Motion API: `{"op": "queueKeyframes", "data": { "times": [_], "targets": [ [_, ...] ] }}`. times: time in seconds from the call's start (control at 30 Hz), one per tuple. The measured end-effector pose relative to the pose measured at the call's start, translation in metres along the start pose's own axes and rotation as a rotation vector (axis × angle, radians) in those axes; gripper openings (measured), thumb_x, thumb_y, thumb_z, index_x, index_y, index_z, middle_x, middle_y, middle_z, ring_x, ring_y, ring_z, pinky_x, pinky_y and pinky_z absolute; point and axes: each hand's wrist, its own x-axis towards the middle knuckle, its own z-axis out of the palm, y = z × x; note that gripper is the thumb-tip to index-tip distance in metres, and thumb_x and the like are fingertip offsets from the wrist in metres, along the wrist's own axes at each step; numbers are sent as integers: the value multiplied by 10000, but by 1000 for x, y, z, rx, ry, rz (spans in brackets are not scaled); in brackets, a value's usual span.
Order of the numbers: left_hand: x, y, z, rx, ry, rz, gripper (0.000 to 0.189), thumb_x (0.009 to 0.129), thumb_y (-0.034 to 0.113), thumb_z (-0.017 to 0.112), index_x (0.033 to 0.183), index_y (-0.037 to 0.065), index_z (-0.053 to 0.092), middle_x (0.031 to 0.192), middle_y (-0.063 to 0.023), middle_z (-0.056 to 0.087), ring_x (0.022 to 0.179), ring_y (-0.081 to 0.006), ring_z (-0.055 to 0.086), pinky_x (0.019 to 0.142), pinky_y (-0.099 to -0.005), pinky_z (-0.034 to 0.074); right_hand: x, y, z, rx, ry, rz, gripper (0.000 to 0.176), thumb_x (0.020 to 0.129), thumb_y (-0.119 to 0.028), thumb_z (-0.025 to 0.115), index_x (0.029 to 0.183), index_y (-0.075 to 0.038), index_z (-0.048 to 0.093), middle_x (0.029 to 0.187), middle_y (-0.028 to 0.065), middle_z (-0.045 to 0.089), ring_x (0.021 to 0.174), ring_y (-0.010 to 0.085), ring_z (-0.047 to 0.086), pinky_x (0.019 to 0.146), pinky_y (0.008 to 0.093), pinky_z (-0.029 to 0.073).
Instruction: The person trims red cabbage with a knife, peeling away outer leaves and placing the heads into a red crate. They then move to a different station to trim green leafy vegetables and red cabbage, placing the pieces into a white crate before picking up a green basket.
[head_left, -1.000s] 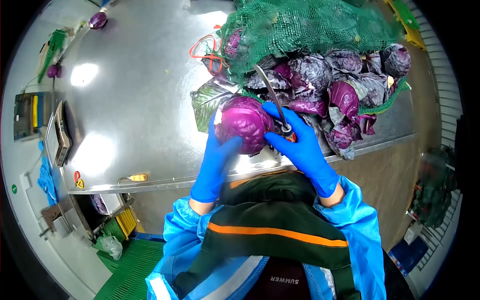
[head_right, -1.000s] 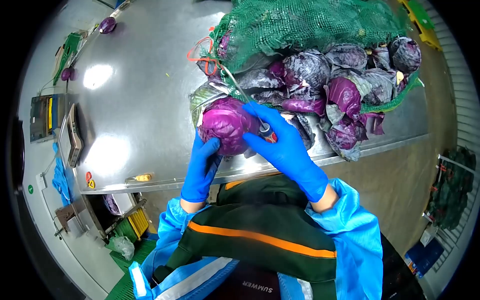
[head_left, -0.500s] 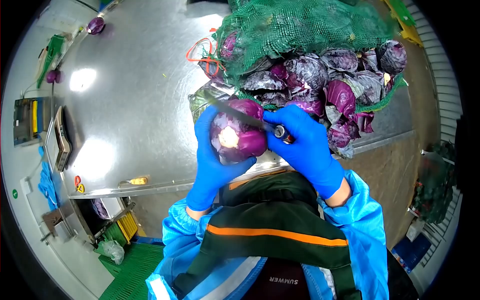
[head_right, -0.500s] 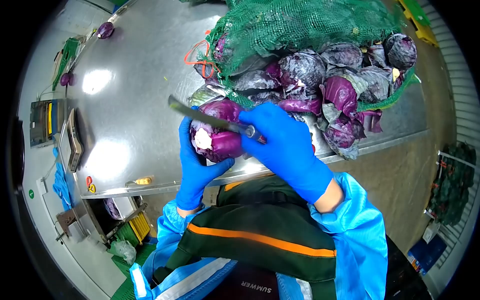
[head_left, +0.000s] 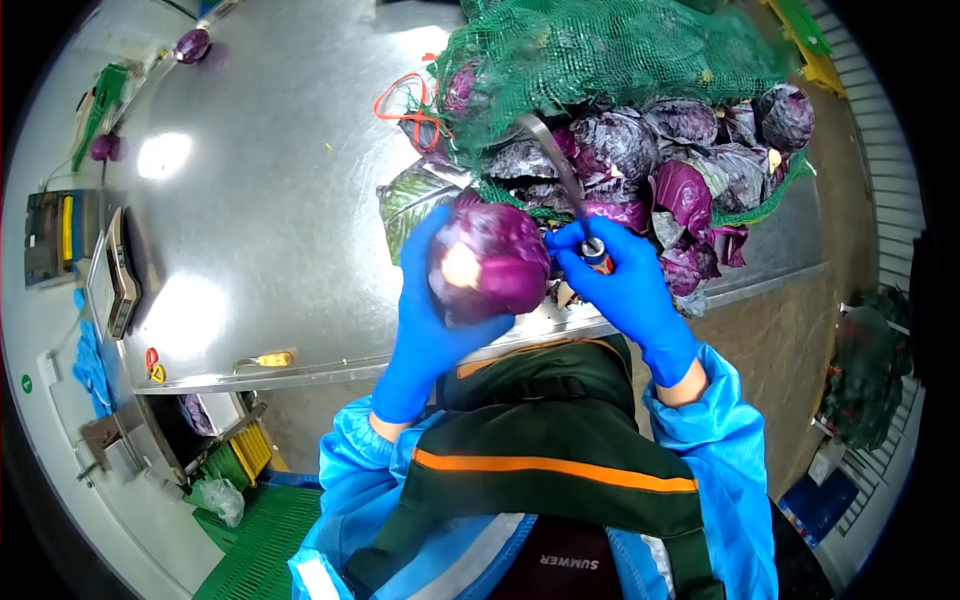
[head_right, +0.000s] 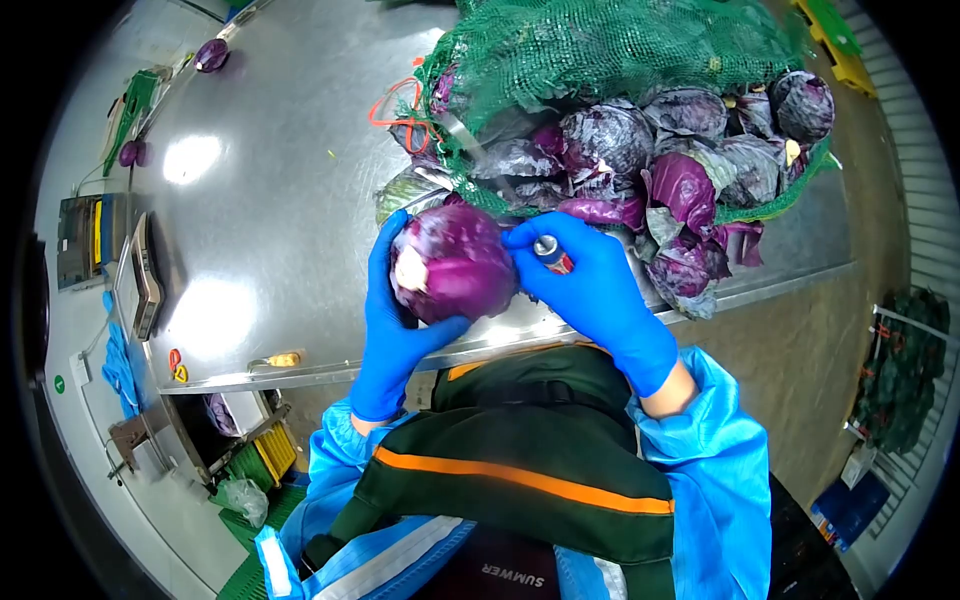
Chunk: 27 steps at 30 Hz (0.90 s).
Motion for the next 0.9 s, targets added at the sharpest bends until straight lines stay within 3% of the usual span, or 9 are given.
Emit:
{"op": "queueKeyframes", "data": {
  "times": [0.07, 0.13, 0.3, 0.43, 0.47, 0.53, 0.6, 0.7, 0.9],
  "targets": [
    [0, 19, 11, -402, 76, -220, 1008, 504, 60, 811, 1360, 59, 279, 1298, -130, 363, 1197, -262, 403, 1000, -383, 362, 1, -2, 1, 15, 3, -6, 280, 716, -110, 676, 977, -88, 579, 900, 82, 598, 765, 252, 613, 645, 315, 476],
    [-3, 0, 7, -207, 31, -82, 1009, 500, 50, 812, 1359, 62, 281, 1296, -128, 363, 1195, -259, 406, 998, -379, 366, 1, -2, 4, -255, 27, -184, 287, 705, -132, 690, 965, -84, 578, 905, 84, 600, 773, 257, 613, 648, 321, 475],
    [-1, -10, 1, 93, -18, 74, 1003, 503, 35, 810, 1357, 70, 287, 1292, -127, 369, 1180, -261, 429, 968, -372, 409, 3, -12, 6, -462, -7, -8, 277, 708, -109, 647, 965, -78, 549, 833, 98, 597, 726, 264, 608, 622, 330, 473],
    [-9, 9, 8, -535, 101, -290, 868, 641, -14, 688, 1385, 79, 250, 1321, -156, 366, 1158, -284, 471, 930, -386, 461, 9, -10, -3, 49, 70, 290, 266, 735, -90, 596, 989, -43, 531, 698, 74, 570, 577, 199, 575, 537, 291, 461],
    [-16, -6, 5, -659, 73, -345, 699, 783, 178, 577, 1393, 86, 250, 1396, -160, 318, 1275, -333, 346, 1060, -491, 294, 10, -11, -8, 236, 89, 426, 266, 740, -88, 586, 993, -31, 526, 672, 64, 561, 541, 178, 561, 514, 278, 455],
    [-24, -27, 4, -1159, 167, -432, 714, 798, 327, 598, 1388, 109, 259, 1410, -163, 290, 1289, -361, 313, 1040, -553, 287, 8, -1, -26, 560, 75, 419, 300, 756, -53, 554, 1042, 22, 504, 682, 69, 557, 506, 131, 526, 478, 251, 433],
    [-21, -29, 2, -1295, 143, -456, 742, 788, 416, 598, 1385, 129, 262, 1415, -162, 275, 1291, -369, 302, 1031, -581, 278, 6, 11, -44, 370, 46, 482, 306, 770, -40, 532, 1070, 15, 506, 721, 75, 567, 564, 151, 550, 522, 271, 452],
    [-19, -28, 3, -1429, 143, -484, 772, 772, 489, 598, 1383, 157, 262, 1421, -161, 253, 1291, -377, 291, 1028, -592, 274, 5, 41, -40, -646, 441, 34, 362, 773, -81, 627, 1120, -52, 528, 1017, 88, 577, 839, 202, 581, 720, 316, 477],
    [-10, -28, 16, -1617, 122, -477, 764, 784, 492, 581, 1380, 134, 264, 1409, -166, 284, 1288, -364, 301, 1031, -578, 275, 0, -11, 22, -190, 122, -264, 465, 712, -120, 737, 1135, -99, 547, 1032, 117, 550, 949, 250, 572, 776, 320, 474]
  ]
}}
